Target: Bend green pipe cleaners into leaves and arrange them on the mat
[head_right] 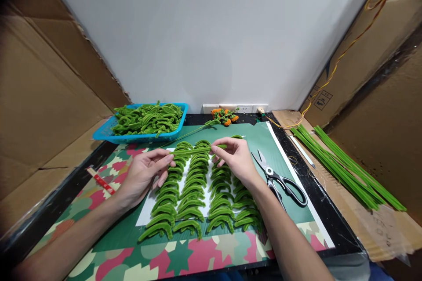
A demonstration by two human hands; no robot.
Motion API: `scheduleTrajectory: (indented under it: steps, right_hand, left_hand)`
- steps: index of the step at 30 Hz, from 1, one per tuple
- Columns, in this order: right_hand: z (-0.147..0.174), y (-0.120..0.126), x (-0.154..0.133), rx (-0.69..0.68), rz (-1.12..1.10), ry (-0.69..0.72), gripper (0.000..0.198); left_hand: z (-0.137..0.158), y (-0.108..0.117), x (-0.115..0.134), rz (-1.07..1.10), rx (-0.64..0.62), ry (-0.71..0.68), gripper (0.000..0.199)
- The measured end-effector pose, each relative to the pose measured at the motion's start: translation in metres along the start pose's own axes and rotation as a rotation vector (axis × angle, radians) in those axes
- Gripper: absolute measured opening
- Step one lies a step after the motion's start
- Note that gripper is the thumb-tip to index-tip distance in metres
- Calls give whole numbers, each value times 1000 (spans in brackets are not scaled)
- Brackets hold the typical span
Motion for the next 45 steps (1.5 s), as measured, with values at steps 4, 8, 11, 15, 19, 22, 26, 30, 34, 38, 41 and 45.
scheduleTrajectory:
  steps: [4,8,11,15,19,22,26,30,34,38,41,45]
  right_hand:
    - [0,3,-1,27,8,26,32]
    - [-1,6,-4,66,23,42,30]
    - [0,6,-5,71,19,33,30]
    - [1,8,-4,81,-34,14,30]
    - [1,11,-3,110,-95,12,30]
    - [-1,11,-1,121,-129,10,31]
    - [0,10,1,121,-161,-10,33]
    - [2,14,1,165,-207,-36,38]
    - [2,19,-2,183,-187,-14,37]
    - [0,11,-8,102,-87,38,31]
    - [1,7,-10,75,-60,55,30]
    - [1,7,-11,70,-48,67,35]
  left_hand:
    - [1,-4,-1,-21,-45,9,41]
    - [1,-6,-3,-64,-69,7,39]
    - [0,-4,-6,-77,-76,10,40]
    - [-1,-5,-7,-124,-99,2,40]
    - [0,-7,-3,-174,-131,-16,39]
    - [1,-7,-1,-188,-147,-26,36]
    - [2,-6,2,-171,-155,-47,31]
    - [2,-9,1,-175,-143,-34,33]
    - [2,-10,-5,-180,-123,-8,39]
    - [1,-5,-8,-152,-107,-7,39]
    - [0,-5,-6,-135,-101,-25,36]
    - [2,-7,-2,-113,-97,-38,34]
Point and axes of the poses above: each hand's wrist, its own z-axis away from the middle knuckle, its own y-axis out of the back of the hand, x = y × z, the point moved 10 cm from there along -z, towards the middle knuckle, and after that the axes turned 11 degrees about z, right-handed, at the moved point
